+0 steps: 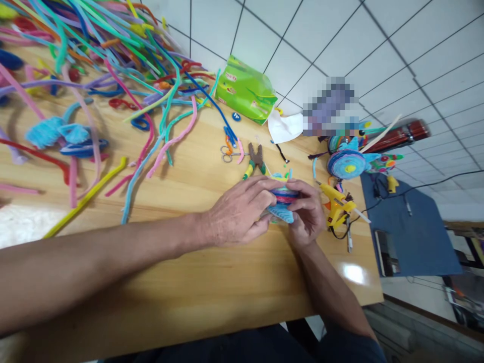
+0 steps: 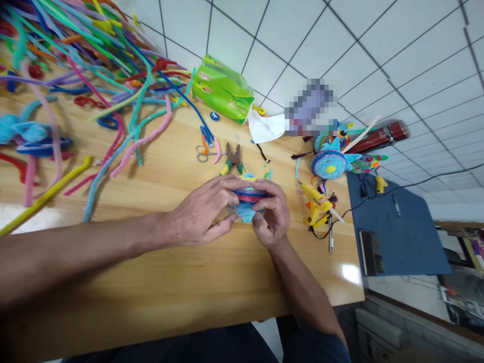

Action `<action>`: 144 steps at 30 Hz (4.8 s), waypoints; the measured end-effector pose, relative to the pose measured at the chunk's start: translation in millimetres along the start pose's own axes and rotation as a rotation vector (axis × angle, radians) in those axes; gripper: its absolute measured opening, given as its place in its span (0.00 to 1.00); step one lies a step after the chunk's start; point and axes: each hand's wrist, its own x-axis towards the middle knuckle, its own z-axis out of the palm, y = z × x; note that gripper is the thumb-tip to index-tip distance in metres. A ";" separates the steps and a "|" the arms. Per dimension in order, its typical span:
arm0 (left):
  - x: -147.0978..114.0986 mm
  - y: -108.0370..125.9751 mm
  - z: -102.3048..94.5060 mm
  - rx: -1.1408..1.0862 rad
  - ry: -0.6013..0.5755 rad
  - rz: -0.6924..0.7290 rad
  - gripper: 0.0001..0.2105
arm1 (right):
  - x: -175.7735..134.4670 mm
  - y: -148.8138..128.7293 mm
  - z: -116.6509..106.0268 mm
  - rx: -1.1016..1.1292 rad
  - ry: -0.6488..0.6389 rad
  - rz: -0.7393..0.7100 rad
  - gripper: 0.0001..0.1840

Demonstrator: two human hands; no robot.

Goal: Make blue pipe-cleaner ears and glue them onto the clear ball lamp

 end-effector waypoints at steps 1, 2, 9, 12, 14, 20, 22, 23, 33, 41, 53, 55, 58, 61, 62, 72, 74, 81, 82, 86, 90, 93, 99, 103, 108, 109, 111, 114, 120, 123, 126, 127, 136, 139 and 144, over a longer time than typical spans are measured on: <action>0.4 0.3 -0.5 -0.007 -0.004 -0.005 0.13 | -0.4 0.3 0.5 -0.002 0.003 0.000 0.09; 0.8 0.5 -0.8 -0.012 -0.006 -0.008 0.13 | -0.8 0.7 1.1 -0.005 0.006 -0.002 0.09; 1.3 -0.1 0.2 0.009 0.025 0.029 0.10 | -1.4 1.7 5.2 0.015 0.033 -0.026 0.06; 1.1 -0.3 -0.3 0.019 0.011 0.029 0.11 | -3.8 1.8 4.1 -0.036 0.032 -0.047 0.05; 1.1 -0.2 -0.8 0.030 0.010 0.030 0.11 | -5.7 2.2 2.8 -0.061 0.031 -0.055 0.04; 0.8 -0.9 -2.1 0.018 -0.006 0.002 0.11 | -5.5 2.5 1.4 -0.079 0.018 -0.075 0.03; 0.5 -1.5 -2.1 0.001 -0.012 -0.012 0.11 | -4.2 1.9 1.5 -0.099 0.021 -0.069 0.03; 0.4 -1.7 -2.0 -0.005 -0.008 -0.013 0.11 | -3.6 1.6 1.4 -0.104 0.021 -0.067 0.04; 2.6 -1.3 -2.5 -0.030 0.026 -0.031 0.10 | 1.7 -4.0 1.8 -0.122 0.025 -0.071 0.04; 3.6 -1.7 -3.7 -0.060 0.024 -0.083 0.09 | 1.5 -3.0 2.0 -0.146 0.023 -0.042 0.03; 4.9 -5.6 -3.4 -0.130 0.041 -0.135 0.07 | 9.3 -7.6 4.0 -0.031 -0.005 0.047 0.07; 5.4 -8.8 -3.5 -0.150 0.049 -0.153 0.07 | 12.3 -9.2 4.2 -0.017 -0.017 0.090 0.07; 6.5 -14.6 -3.1 -0.209 0.063 -0.199 0.07 | 19.4 -11.3 5.4 0.028 -0.035 0.166 0.04; 8.3 -19.0 -2.7 -0.276 0.068 -0.256 0.06 | 27.2 -12.4 5.5 0.053 -0.062 0.227 0.03; 9.1 -19.8 -2.8 -0.299 0.065 -0.279 0.06 | 29.5 -12.5 5.2 0.052 -0.072 0.244 0.03; 16.2 -25.5 -5.3 -0.532 0.057 -0.512 0.02 | 47.5 -5.8 9.7 0.118 -0.104 0.410 0.04; 17.6 -26.2 -5.0 -0.592 0.066 -0.556 0.03 | 51.0 -5.0 12.0 0.122 -0.109 0.434 0.04; 19.6 -25.9 -3.1 -0.730 0.103 -0.675 0.06 | 55.3 -4.0 17.5 0.092 -0.104 0.450 0.02; 19.4 -26.2 -3.0 -0.744 0.103 -0.678 0.06 | 54.9 -4.0 18.2 0.093 -0.094 0.445 0.02; 18.1 -28.1 -2.0 -0.778 0.107 -0.673 0.07 | 52.8 -4.2 20.5 0.102 -0.062 0.421 0.03; 16.4 -29.8 -1.0 -0.783 0.121 -0.670 0.08 | 51.3 -4.4 21.4 0.082 -0.054 0.407 0.03; 15.8 -30.2 -1.6 -0.782 0.116 -0.677 0.09 | 50.8 -4.3 21.7 0.072 -0.053 0.396 0.04; 16.4 -31.2 -3.3 -0.806 0.096 -0.677 0.11 | 51.1 -4.4 21.7 0.077 -0.051 0.367 0.04; 17.0 -31.0 -3.7 -0.815 0.086 -0.688 0.12 | 50.6 -6.8 21.3 0.074 -0.052 0.384 0.03; 16.8 -29.6 -4.3 -0.781 0.076 -0.673 0.11 | 48.0 -9.3 22.1 0.135 -0.016 0.433 0.05; 16.7 -29.5 -4.4 -0.779 0.074 -0.673 0.11 | 47.6 -9.3 22.2 0.139 -0.014 0.434 0.05; 16.7 -29.3 -4.6 -0.775 0.073 -0.675 0.11 | 47.1 -8.9 22.2 0.126 -0.019 0.425 0.05; 17.3 -28.8 -5.5 -0.769 0.073 -0.683 0.11 | 46.6 -8.4 21.9 0.099 -0.033 0.415 0.04; 20.2 -25.2 -8.6 -0.803 0.057 -0.679 0.13 | 45.5 -8.8 22.7 0.091 -0.029 0.405 0.04; 20.2 -25.8 -9.6 -0.780 0.050 -0.670 0.13 | 44.6 -8.5 23.1 0.108 -0.023 0.393 0.04; 19.3 -29.2 -10.2 -0.767 0.044 -0.673 0.13 | 43.7 -7.9 22.9 0.120 -0.017 0.381 0.04; 19.1 -30.7 -10.3 -0.770 0.046 -0.670 0.13 | 43.5 -7.8 22.7 0.120 -0.016 0.378 0.04; 18.5 -36.4 -9.4 -0.829 0.043 -0.662 0.17 | 45.8 -7.1 20.6 0.153 -0.049 0.404 0.06; 17.7 -36.5 -8.2 -0.840 0.047 -0.665 0.19 | 46.3 -7.8 20.3 0.148 -0.044 0.398 0.07; 16.7 -37.2 -7.3 -0.858 0.048 -0.683 0.19 | 46.4 -10.0 21.3 0.130 -0.040 0.401 0.07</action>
